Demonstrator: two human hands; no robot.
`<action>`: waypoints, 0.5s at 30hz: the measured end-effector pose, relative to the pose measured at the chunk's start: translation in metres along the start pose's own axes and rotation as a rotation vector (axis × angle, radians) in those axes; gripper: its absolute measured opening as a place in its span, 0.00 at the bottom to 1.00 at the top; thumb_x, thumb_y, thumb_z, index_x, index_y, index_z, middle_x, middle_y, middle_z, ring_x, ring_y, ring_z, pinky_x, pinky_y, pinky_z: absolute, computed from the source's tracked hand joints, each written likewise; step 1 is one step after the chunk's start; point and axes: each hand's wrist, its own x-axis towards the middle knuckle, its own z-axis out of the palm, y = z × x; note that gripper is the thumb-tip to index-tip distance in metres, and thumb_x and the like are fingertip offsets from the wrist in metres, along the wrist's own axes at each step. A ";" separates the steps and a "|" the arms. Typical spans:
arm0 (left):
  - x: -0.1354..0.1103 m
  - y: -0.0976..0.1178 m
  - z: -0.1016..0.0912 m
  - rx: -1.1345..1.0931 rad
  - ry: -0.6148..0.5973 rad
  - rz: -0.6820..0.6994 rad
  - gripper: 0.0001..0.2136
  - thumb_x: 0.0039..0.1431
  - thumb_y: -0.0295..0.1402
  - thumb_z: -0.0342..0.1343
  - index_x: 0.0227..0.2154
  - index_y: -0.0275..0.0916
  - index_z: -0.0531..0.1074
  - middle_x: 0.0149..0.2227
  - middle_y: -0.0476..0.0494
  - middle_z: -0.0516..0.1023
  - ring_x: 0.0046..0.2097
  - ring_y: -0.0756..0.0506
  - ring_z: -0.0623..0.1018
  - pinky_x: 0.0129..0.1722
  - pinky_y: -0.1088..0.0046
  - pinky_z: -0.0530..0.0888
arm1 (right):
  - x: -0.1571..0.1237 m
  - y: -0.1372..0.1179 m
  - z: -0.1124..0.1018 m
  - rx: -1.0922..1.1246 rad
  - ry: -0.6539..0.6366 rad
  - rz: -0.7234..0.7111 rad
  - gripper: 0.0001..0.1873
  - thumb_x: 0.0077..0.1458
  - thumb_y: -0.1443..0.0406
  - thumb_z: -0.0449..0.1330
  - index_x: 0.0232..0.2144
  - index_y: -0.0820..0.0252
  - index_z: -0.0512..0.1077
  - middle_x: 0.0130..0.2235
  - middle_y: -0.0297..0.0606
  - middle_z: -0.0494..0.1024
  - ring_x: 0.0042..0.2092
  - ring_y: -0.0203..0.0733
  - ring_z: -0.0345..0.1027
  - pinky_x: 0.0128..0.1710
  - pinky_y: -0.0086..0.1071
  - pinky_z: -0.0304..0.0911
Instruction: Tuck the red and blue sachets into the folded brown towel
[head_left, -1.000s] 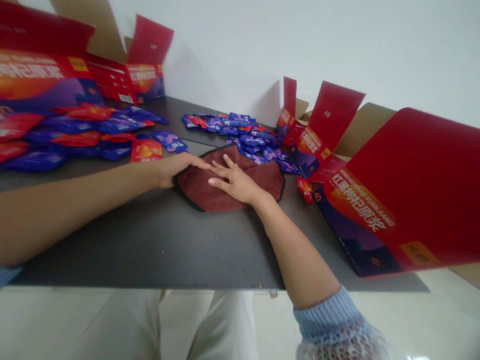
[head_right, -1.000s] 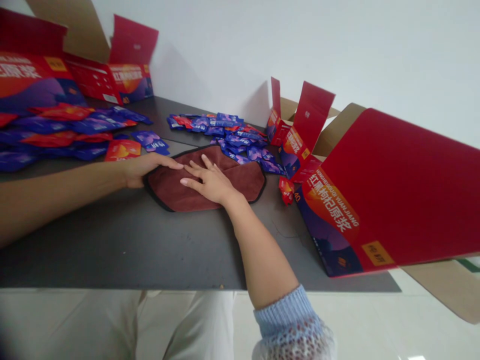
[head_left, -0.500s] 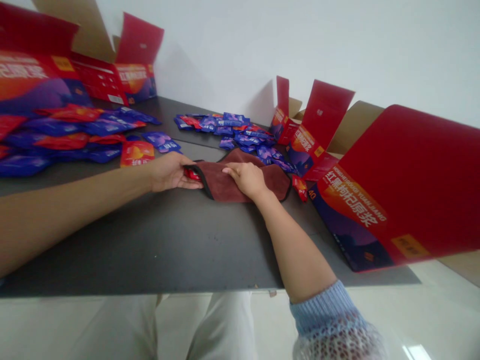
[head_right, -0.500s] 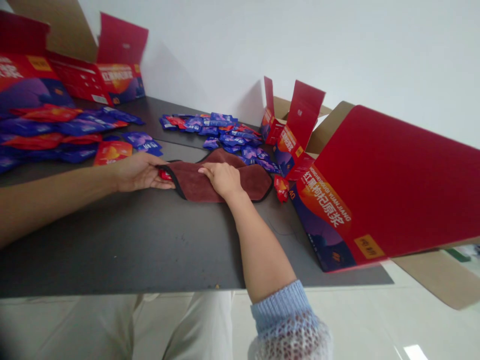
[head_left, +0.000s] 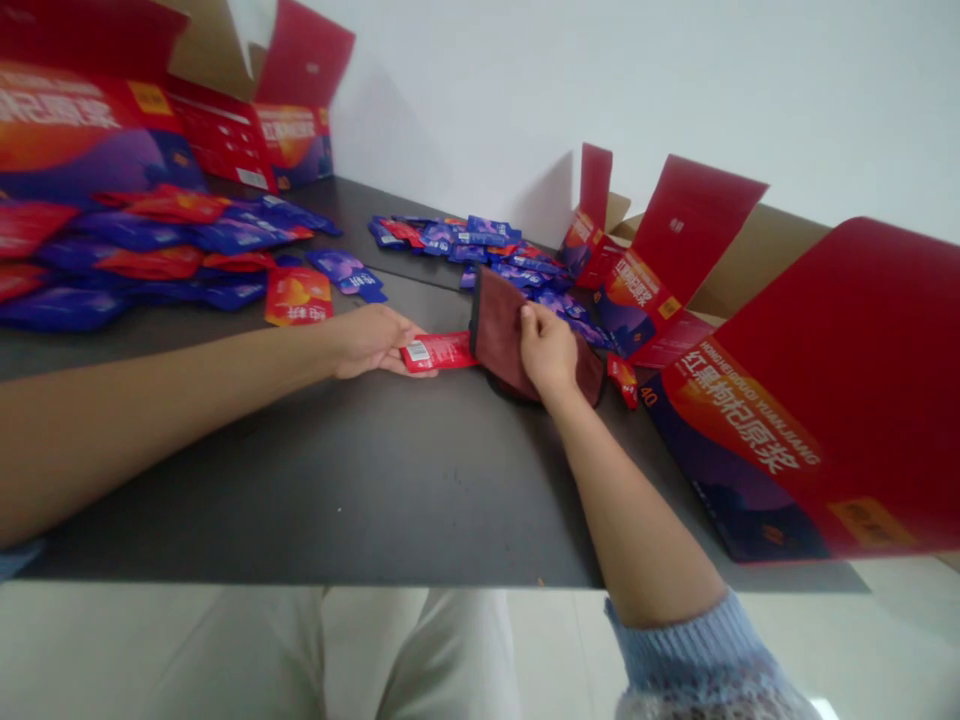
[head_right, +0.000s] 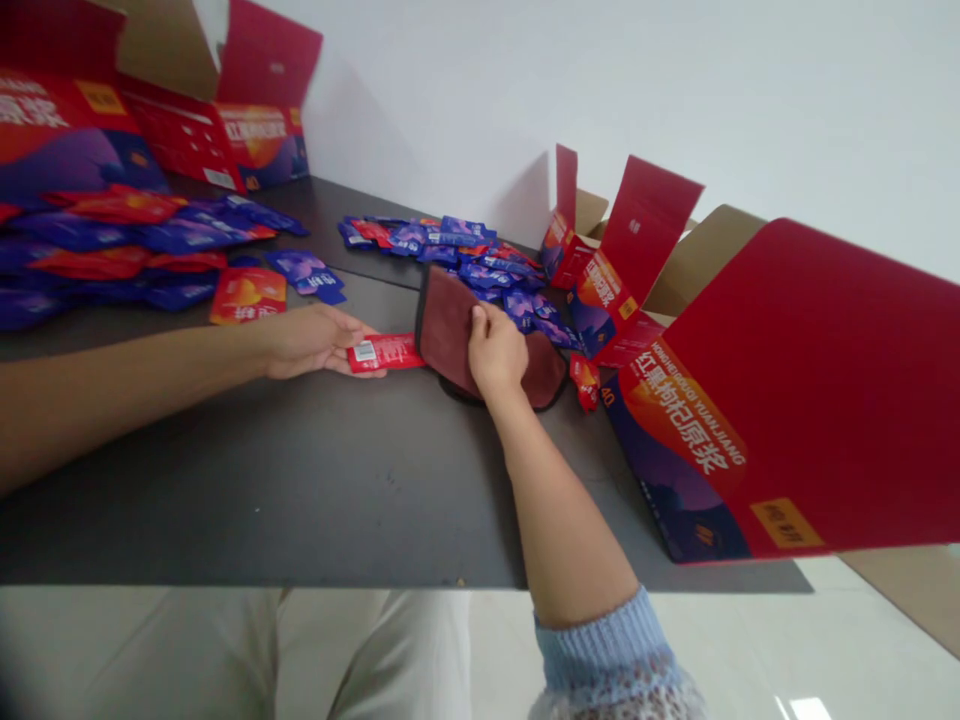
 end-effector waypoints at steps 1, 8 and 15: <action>0.000 -0.001 0.000 -0.003 0.010 0.014 0.12 0.62 0.17 0.46 0.38 0.25 0.75 0.27 0.38 0.81 0.29 0.46 0.81 0.40 0.68 0.79 | -0.007 -0.010 0.007 -0.017 -0.116 -0.092 0.29 0.68 0.52 0.39 0.50 0.58 0.75 0.51 0.45 0.79 0.60 0.51 0.66 0.66 0.51 0.50; -0.002 -0.001 0.006 -0.042 -0.013 0.116 0.13 0.58 0.20 0.50 0.44 0.31 0.76 0.25 0.45 0.81 0.31 0.46 0.80 0.34 0.71 0.77 | -0.040 -0.060 0.020 0.003 -0.418 -0.405 0.32 0.65 0.47 0.47 0.59 0.60 0.69 0.69 0.44 0.57 0.73 0.55 0.28 0.69 0.58 0.37; -0.003 -0.004 0.004 -0.091 0.133 0.105 0.10 0.59 0.19 0.53 0.40 0.28 0.76 0.23 0.48 0.80 0.26 0.49 0.78 0.28 0.79 0.73 | -0.029 -0.054 0.007 0.081 -0.645 -0.608 0.24 0.65 0.61 0.54 0.62 0.47 0.65 0.67 0.33 0.61 0.71 0.49 0.44 0.68 0.58 0.40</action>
